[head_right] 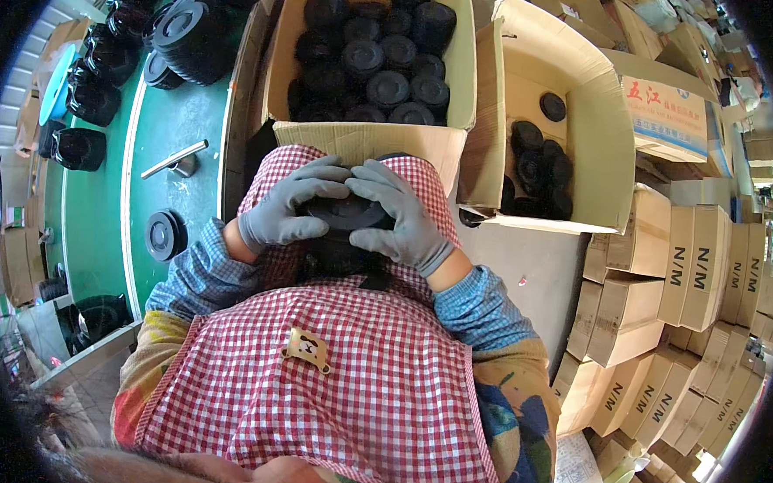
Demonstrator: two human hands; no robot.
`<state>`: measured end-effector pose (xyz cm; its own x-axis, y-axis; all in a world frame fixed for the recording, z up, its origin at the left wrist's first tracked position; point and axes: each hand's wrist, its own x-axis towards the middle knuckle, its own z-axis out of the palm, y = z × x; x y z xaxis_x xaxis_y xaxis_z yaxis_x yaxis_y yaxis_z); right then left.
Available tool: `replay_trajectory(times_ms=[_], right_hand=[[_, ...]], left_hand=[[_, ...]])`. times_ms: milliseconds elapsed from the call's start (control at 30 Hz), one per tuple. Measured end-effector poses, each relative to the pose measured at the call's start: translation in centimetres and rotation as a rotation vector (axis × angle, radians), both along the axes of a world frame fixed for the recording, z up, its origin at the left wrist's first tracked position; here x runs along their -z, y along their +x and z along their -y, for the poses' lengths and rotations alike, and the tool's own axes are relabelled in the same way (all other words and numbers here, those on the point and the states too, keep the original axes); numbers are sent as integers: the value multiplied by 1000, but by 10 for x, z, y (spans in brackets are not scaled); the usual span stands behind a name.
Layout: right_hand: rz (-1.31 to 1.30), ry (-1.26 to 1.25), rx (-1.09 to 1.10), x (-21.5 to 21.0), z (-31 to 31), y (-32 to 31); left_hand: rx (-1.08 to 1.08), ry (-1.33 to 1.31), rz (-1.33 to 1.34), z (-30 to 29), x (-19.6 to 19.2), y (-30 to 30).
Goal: The person repeatedly picks up black plastic containers and lids from a cardboard box, uses a metal tool to press or adjust the lid onto each container, and places the finished units on a green workbench. The process is repeated for multiple containers throughout the clip.
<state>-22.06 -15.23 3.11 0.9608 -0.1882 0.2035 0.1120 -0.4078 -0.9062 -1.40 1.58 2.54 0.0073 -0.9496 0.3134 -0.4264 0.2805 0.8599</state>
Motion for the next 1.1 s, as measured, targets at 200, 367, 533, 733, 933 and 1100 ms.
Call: replay_trajectory(times_ms=[200,367,533,733,933,1100], right_hand=[[27,367,132,6,-4,8],[81,279,107,16,-2,4],[128,190,16,27,6,4],[-25,-193,140,3,-19,-5],[118,2,167,24,27,17],[51,-453,28,-14,-14,1]], left_hand=[[-61,36,-156,8,-4,-9],[-36,-92,-47,11,-6,-9],[-43,-195,25,12,6,-9],[14,28,3,7,16,2],[-148,-48,479,4,-54,-28],[-329,120,511,1,-11,-7]])
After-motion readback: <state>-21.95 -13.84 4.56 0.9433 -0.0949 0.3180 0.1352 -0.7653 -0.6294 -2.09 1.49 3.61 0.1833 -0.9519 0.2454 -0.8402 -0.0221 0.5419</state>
